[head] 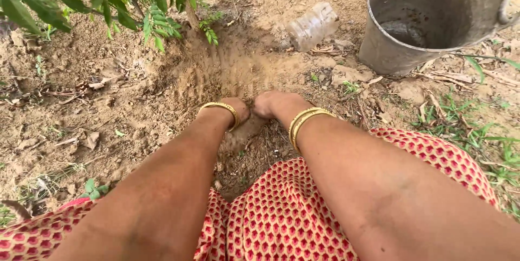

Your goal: Plant a small tree in a prepared hole in the ground.

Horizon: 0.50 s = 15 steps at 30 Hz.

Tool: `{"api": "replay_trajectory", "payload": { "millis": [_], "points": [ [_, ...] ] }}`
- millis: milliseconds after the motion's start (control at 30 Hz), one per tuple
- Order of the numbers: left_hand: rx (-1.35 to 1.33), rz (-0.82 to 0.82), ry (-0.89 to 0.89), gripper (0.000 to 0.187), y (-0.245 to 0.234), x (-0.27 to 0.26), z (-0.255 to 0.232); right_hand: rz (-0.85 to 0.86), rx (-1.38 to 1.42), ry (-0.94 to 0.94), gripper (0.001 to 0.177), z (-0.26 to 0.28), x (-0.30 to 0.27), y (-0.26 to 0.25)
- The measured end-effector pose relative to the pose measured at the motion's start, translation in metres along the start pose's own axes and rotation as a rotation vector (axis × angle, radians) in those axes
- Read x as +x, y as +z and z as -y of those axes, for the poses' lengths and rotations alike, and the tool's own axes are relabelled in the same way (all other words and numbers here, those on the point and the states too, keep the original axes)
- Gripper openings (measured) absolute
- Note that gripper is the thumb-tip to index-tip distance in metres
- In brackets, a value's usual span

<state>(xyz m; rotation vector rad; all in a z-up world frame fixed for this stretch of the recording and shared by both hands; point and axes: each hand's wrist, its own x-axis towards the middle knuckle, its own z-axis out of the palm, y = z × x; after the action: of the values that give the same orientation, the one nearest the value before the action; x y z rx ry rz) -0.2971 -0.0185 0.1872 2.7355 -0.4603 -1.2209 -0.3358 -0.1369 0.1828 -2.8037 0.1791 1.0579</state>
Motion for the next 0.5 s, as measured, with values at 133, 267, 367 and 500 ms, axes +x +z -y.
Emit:
{"api": "replay_trajectory", "payload": {
  "millis": [133, 267, 367, 500],
  "points": [
    [0.203, -0.002, 0.112, 0.048, -0.017, -0.024, -0.001, -0.09, 0.065, 0.01, 0.039, 0.018, 0.002, -0.014],
    [0.274, -0.144, 0.016, 0.041, -0.035, -0.021, 0.028, -0.192, 0.104, -0.039, 0.038, 0.04, 0.081, -0.002],
    [0.334, -0.164, 0.005, 0.039, -0.04, 0.022, 0.062, -0.15, 0.102, -0.067, 0.042, 0.07, 0.085, -0.006],
    [0.062, -0.091, -0.063, 0.047, -0.041, 0.056, 0.087, -0.049, 0.282, -0.05, 0.06, 0.089, 0.098, -0.003]
  ]
}}
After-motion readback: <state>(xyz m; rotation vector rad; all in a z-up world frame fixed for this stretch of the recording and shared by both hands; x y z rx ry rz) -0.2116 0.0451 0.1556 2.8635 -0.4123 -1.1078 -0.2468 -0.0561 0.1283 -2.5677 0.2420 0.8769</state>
